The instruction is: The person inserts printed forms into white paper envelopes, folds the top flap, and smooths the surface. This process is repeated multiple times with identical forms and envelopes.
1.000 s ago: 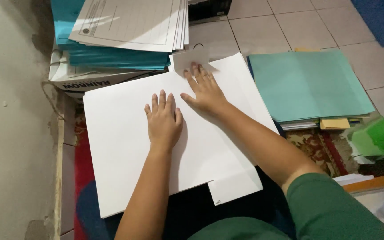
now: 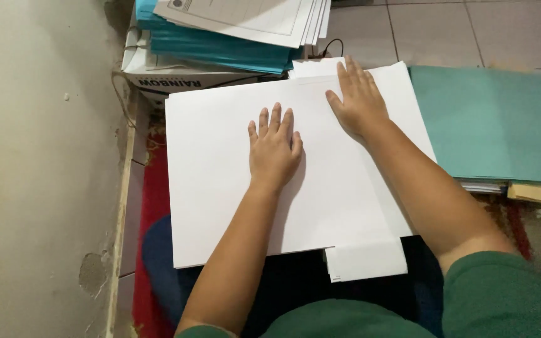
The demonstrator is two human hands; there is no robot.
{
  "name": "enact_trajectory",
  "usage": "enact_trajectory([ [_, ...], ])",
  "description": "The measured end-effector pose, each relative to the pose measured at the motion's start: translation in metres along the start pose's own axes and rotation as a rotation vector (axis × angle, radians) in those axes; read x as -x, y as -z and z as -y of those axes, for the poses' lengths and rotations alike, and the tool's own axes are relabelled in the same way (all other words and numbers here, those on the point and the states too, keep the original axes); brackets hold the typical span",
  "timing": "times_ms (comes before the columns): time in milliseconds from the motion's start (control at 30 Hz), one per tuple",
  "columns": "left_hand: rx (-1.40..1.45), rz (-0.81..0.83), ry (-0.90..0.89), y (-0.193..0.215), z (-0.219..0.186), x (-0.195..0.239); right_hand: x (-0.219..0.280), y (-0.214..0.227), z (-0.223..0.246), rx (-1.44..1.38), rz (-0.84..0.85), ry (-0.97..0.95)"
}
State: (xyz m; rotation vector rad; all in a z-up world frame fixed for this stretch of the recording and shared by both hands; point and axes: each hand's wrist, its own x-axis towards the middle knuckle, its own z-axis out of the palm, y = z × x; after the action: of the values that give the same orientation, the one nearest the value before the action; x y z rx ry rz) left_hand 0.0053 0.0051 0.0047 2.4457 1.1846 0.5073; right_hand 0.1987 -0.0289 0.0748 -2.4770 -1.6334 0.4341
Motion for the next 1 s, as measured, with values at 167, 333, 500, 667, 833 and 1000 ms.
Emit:
enact_trajectory([
  [167,0.026,0.001,0.025,0.014,-0.008,0.006,0.059,-0.023,-0.065,0.194,-0.063,-0.025],
  [333,-0.009,-0.020,0.013,0.010,-0.007,0.008,0.142,-0.040,-0.082,0.167,-0.081,-0.004],
  [500,-0.025,-0.057,0.004,0.006,-0.008,0.009,0.154,-0.050,-0.096,0.204,-0.034,0.026],
  [667,-0.026,-0.109,-0.019,-0.001,-0.001,0.008,0.077,-0.030,-0.093,0.166,-0.028,0.021],
  [833,0.009,-0.121,-0.018,-0.001,-0.003,0.003,-0.021,-0.027,-0.107,0.145,-0.067,-0.012],
  [1000,0.058,-0.092,0.021,0.008,-0.005,-0.002,-0.054,-0.027,-0.107,0.204,-0.086,-0.017],
])
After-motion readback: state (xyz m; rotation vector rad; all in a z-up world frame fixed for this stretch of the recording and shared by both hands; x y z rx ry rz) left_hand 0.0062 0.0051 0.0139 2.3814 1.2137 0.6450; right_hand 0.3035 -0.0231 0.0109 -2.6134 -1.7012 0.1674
